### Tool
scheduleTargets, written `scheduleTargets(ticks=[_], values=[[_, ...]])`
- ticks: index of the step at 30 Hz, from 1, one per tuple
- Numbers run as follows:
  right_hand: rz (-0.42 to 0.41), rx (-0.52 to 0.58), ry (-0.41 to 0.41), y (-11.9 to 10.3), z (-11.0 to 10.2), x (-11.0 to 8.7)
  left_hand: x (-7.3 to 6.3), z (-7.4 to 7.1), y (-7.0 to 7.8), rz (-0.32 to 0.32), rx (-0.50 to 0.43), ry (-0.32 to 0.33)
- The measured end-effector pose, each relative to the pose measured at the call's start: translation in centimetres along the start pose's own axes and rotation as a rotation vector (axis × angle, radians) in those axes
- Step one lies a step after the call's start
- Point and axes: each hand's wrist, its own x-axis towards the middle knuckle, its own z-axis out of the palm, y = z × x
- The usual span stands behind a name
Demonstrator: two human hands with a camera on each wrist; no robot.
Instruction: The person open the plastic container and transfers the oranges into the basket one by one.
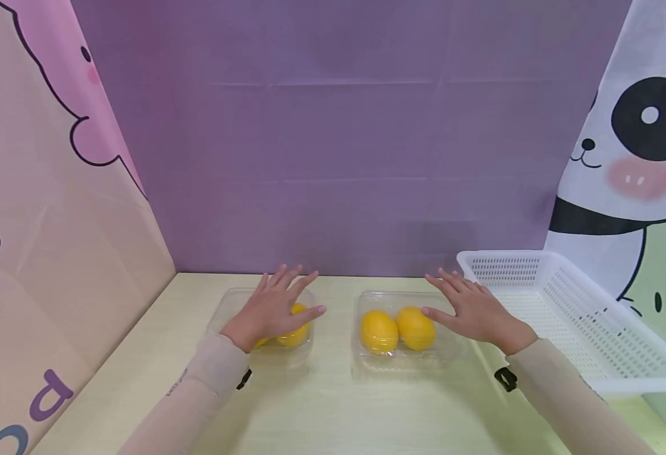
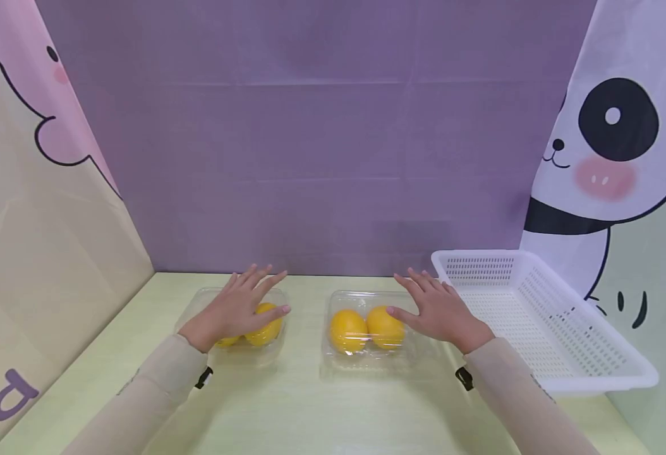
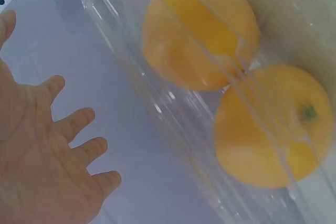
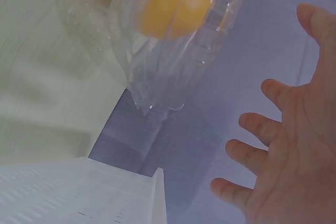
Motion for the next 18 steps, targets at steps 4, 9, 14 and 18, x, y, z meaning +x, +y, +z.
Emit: scheduleTargets(ticks=[4,9,14,18], values=[[-0.013,0.014,0.014,-0.1,0.1,-0.2,0.0,0.1,0.3,0.022,-0.019,0.015],[-0.031,0.037,0.035,-0.3,0.3,-0.4,-0.1,0.6,0.5,0.050,-0.031,0.044],[-0.035,0.034,0.042,-0.4,0.4,-0.6,0.1,1.0,0.9,0.061,-0.021,0.051],[-0.038,0.032,0.047,-0.4,0.6,-0.7,0.3,1.3,1.2,0.072,-0.024,0.057]])
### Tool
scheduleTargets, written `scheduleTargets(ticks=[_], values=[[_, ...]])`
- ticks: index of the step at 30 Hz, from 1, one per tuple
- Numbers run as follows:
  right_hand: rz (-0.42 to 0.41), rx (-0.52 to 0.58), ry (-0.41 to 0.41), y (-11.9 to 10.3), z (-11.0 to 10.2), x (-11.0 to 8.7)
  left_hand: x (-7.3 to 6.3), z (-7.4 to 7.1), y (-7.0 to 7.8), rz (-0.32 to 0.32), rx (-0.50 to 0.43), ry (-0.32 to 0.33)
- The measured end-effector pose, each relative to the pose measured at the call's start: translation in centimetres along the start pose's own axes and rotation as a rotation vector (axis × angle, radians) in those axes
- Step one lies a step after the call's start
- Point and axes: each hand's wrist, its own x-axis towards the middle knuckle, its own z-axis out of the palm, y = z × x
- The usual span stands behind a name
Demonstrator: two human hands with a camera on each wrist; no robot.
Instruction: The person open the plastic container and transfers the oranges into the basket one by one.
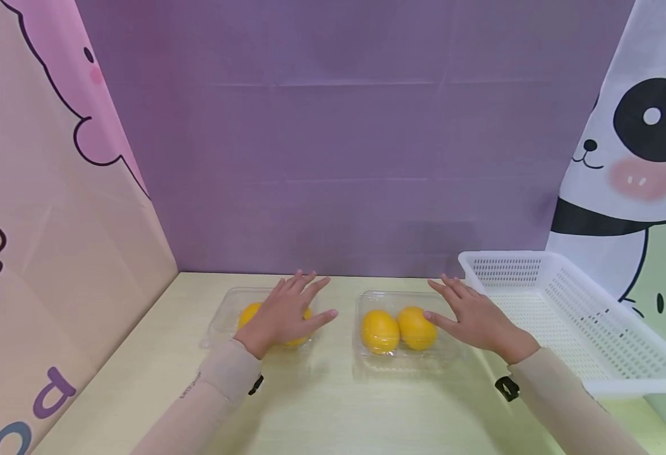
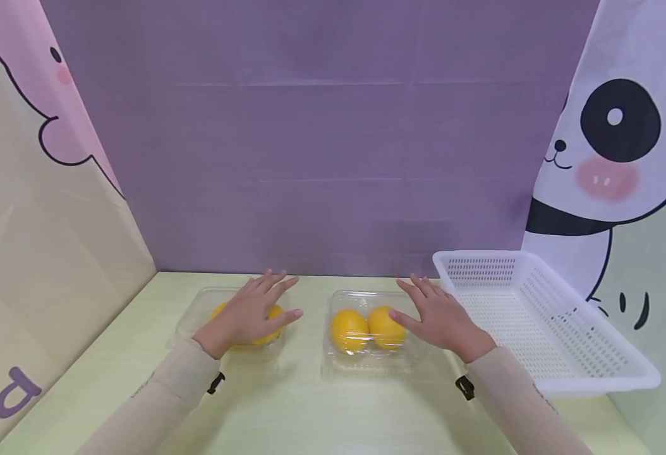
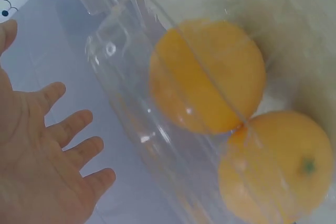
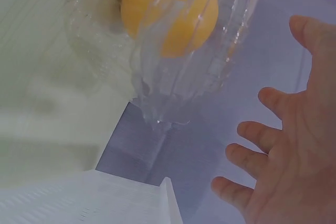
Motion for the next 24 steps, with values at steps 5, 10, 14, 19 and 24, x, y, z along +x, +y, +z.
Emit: scheduleTargets(ticks=[5,10,14,19,24], values=[[-0.001,0.022,0.015,0.3,0.5,-0.3,0.4,0.5,0.6,0.000,0.002,-0.012],[0.000,0.046,0.019,0.6,1.1,-0.6,0.5,1.1,0.9,0.008,0.019,-0.011],[0.017,0.058,0.006,0.7,1.4,-0.8,0.6,1.6,1.2,0.017,0.018,-0.002],[0.025,0.068,0.009,0.5,1.5,-1.0,0.7,2.0,1.8,0.018,0.006,0.004],[0.026,0.076,0.007,0.4,1.6,-1.3,0.6,2.8,2.1,0.046,0.020,0.023]])
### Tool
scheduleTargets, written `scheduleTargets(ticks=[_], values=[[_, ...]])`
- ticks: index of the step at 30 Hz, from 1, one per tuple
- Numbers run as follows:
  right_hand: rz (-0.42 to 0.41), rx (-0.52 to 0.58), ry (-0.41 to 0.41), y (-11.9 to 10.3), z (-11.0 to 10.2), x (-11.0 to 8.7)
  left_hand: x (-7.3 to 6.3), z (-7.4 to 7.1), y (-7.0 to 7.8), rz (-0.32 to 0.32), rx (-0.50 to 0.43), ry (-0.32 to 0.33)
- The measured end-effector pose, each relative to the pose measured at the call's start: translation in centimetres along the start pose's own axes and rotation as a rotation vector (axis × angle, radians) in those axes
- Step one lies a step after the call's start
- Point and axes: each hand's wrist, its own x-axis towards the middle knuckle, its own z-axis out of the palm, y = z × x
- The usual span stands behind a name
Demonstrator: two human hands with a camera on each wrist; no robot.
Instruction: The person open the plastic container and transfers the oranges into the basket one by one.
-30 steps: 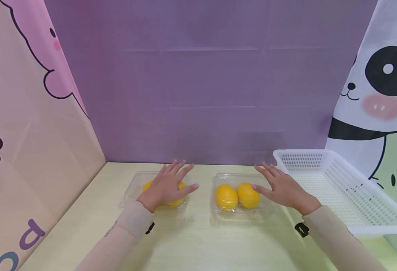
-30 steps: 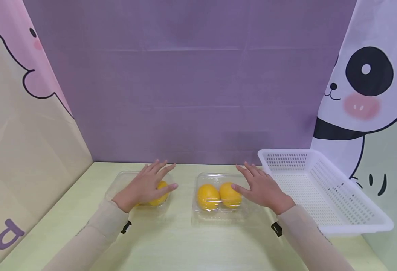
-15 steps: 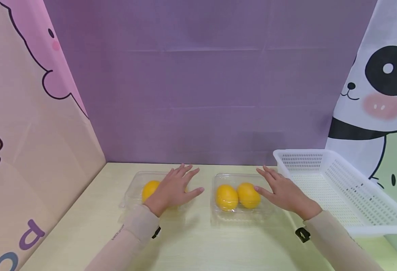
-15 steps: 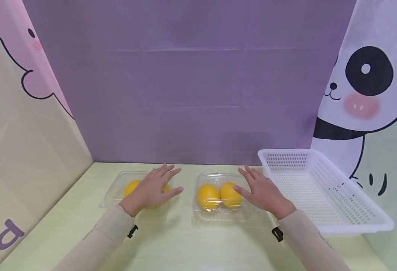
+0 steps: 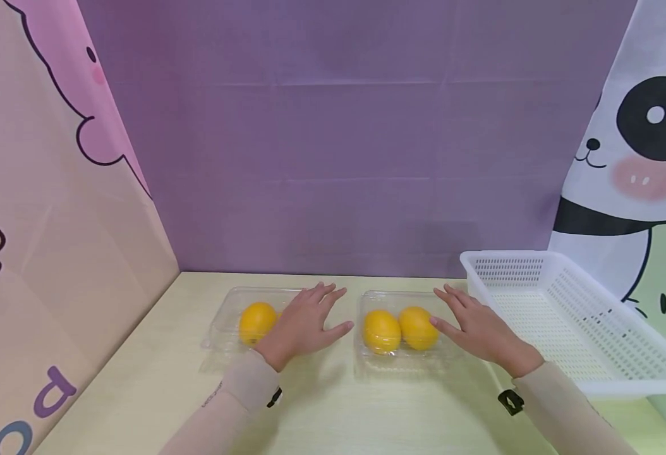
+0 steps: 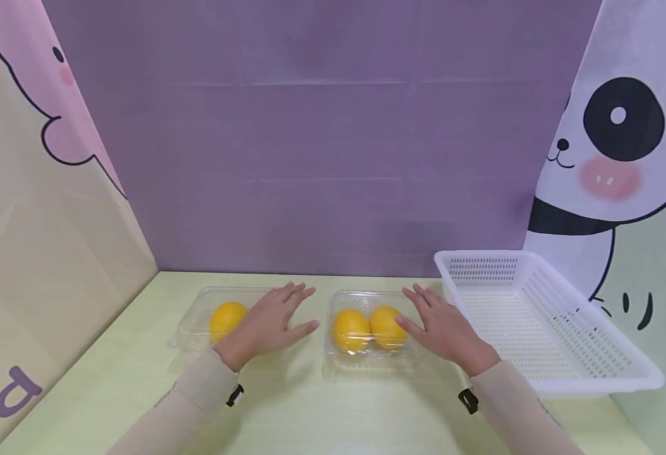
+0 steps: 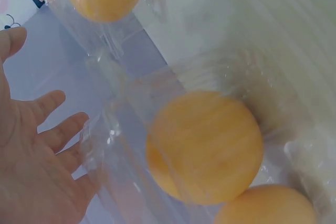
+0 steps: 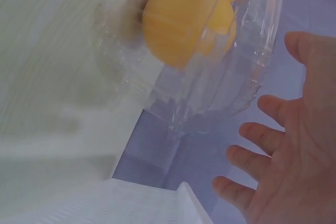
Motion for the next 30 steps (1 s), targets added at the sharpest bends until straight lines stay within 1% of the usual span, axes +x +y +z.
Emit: scheduleTargets(ticks=[3,9,13,20,24,30], values=[[-0.002,-0.009,0.005,0.1,0.1,-0.2,0.0,0.3,0.2,0.013,-0.008,0.007],[0.013,-0.010,0.014,0.0,0.3,-0.6,0.0,0.9,0.9,0.030,-0.058,0.023],[0.011,-0.014,0.026,-0.1,0.4,-0.8,0.1,1.3,1.4,0.019,-0.089,0.021],[0.016,-0.028,0.034,0.0,0.7,-1.0,-0.1,1.7,2.2,0.004,-0.140,0.027],[0.033,-0.015,0.029,0.0,0.9,-1.2,0.0,1.9,2.6,-0.024,-0.208,0.010],[0.051,0.025,0.017,-0.1,1.1,-1.3,-0.1,2.5,3.2,-0.082,-0.346,-0.008]])
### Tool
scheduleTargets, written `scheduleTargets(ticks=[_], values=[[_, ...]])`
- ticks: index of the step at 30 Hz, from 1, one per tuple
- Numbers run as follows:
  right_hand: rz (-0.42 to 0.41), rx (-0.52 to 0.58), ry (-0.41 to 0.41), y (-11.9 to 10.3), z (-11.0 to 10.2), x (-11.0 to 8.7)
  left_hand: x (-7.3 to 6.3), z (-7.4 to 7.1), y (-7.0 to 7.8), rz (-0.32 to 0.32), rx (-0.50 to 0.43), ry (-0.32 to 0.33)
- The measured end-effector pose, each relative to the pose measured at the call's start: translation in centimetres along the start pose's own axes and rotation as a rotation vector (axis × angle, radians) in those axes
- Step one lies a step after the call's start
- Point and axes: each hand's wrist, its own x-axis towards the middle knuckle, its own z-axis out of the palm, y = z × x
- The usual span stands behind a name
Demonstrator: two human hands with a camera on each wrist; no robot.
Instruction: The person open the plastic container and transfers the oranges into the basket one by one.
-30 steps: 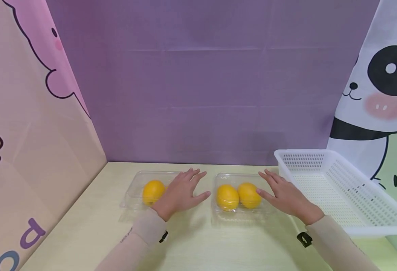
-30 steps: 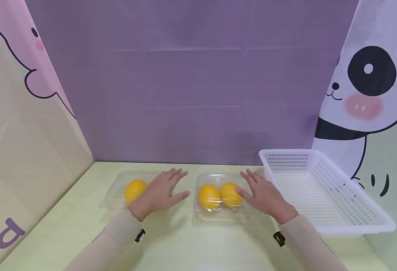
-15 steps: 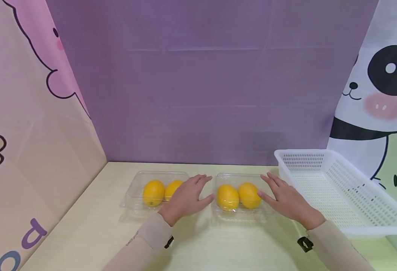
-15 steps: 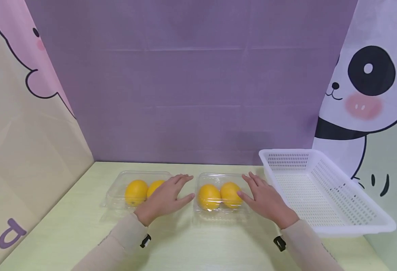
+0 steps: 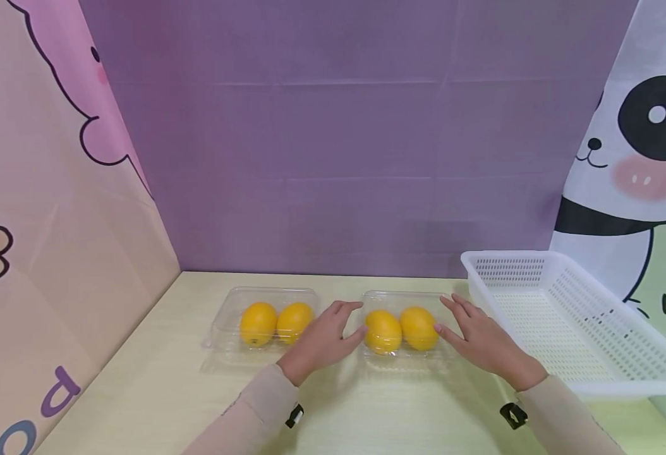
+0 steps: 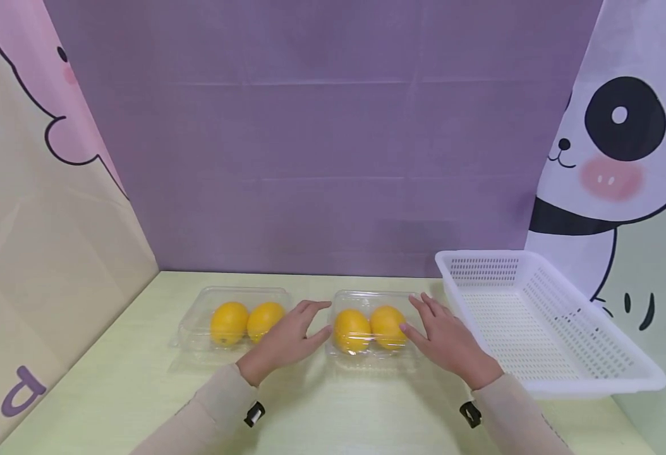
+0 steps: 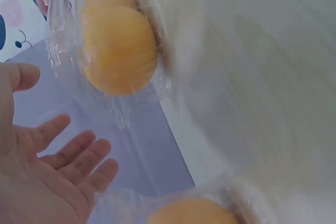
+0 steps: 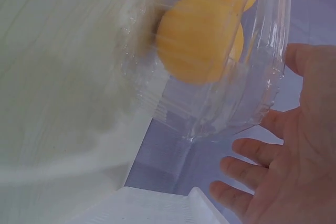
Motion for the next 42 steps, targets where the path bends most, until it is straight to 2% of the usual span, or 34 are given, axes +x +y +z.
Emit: scheduleTargets(ticks=[8,16,27,42], values=[[0.064,0.072,-0.019,-0.1,0.5,-0.3,0.2,1.1,0.2,-0.067,-0.132,0.004],[0.100,0.109,-0.032,-0.2,0.9,-0.4,0.4,1.8,0.5,-0.088,-0.265,0.000],[0.088,0.147,-0.019,-0.3,1.1,-0.6,0.2,2.3,0.8,-0.144,-0.407,-0.030],[0.083,0.173,-0.006,-0.2,1.6,-0.7,-0.1,2.2,0.7,-0.149,-0.439,-0.010]])
